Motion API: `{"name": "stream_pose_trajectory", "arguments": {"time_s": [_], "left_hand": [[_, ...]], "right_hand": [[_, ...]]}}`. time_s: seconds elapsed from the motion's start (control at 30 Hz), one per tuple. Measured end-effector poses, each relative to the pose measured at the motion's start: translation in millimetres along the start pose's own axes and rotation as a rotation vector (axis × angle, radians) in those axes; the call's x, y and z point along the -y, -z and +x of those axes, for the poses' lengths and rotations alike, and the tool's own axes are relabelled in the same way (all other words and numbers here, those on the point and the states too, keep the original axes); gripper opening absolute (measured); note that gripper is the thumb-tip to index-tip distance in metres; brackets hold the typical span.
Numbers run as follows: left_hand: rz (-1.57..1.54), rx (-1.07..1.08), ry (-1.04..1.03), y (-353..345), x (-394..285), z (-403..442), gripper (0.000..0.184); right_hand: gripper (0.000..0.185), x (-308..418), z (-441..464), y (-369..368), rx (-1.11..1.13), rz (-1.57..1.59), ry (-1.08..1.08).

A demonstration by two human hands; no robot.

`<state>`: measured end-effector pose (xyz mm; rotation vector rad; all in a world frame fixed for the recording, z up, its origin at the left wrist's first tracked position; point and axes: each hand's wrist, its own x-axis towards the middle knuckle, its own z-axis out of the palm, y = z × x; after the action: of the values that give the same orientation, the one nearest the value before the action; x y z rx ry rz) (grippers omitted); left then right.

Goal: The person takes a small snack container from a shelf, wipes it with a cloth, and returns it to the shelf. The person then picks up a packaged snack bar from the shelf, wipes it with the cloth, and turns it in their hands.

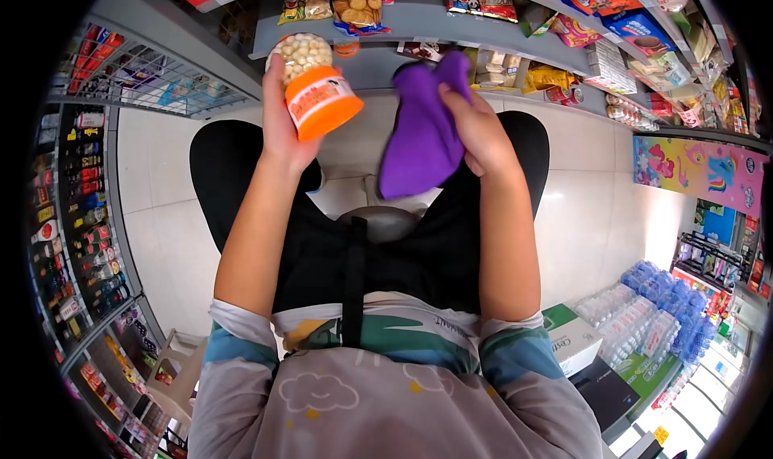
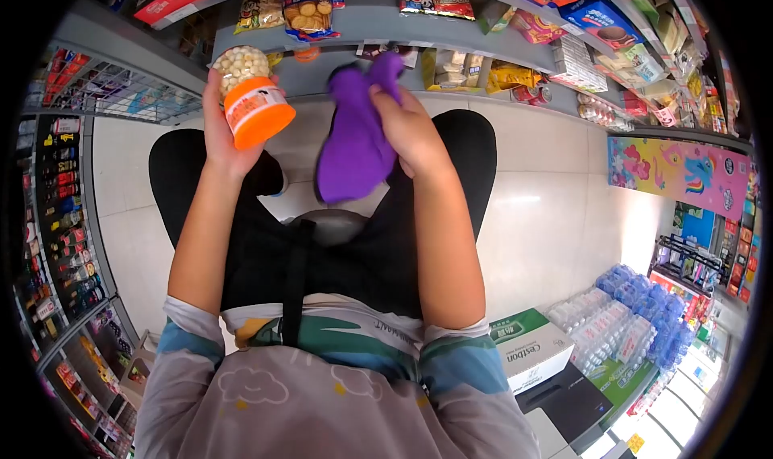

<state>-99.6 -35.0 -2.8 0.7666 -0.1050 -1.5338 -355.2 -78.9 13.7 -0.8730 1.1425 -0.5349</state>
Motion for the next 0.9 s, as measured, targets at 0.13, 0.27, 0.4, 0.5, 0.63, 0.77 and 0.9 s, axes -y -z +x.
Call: {"name": "stream_pose_trajectory", "arguments": {"time_s": [0.13,0.27,0.4,0.5,0.63,0.77,0.9], "left_hand": [[0.157,0.085,-0.061,-7,15,-3,0.063],[0.205,0.054,-0.023,5,38,14,0.057],[0.222,-0.006,0.048,13,39,33,0.063],[0.226,-0.007,0.004,15,41,40,0.067],[0.222,-0.035,-0.053,16,39,45,0.069],[0.217,-0.006,-0.114,20,41,50,0.063],[0.399,0.058,-0.273,-8,32,33,0.071]], "right_hand": [[0.050,-6,15,-26,-0.151,0.109,0.174],[0.062,-17,29,-62,0.000,0.115,0.219],[0.062,-16,42,-64,-0.019,0.089,0.168],[0.052,-11,38,-65,-0.021,-0.047,0.211],[0.044,-1,34,-67,-0.033,-0.103,0.232],[0.060,0,33,-67,0.013,-0.281,0.346],[0.092,4,36,-66,0.031,-0.663,0.540]]}}
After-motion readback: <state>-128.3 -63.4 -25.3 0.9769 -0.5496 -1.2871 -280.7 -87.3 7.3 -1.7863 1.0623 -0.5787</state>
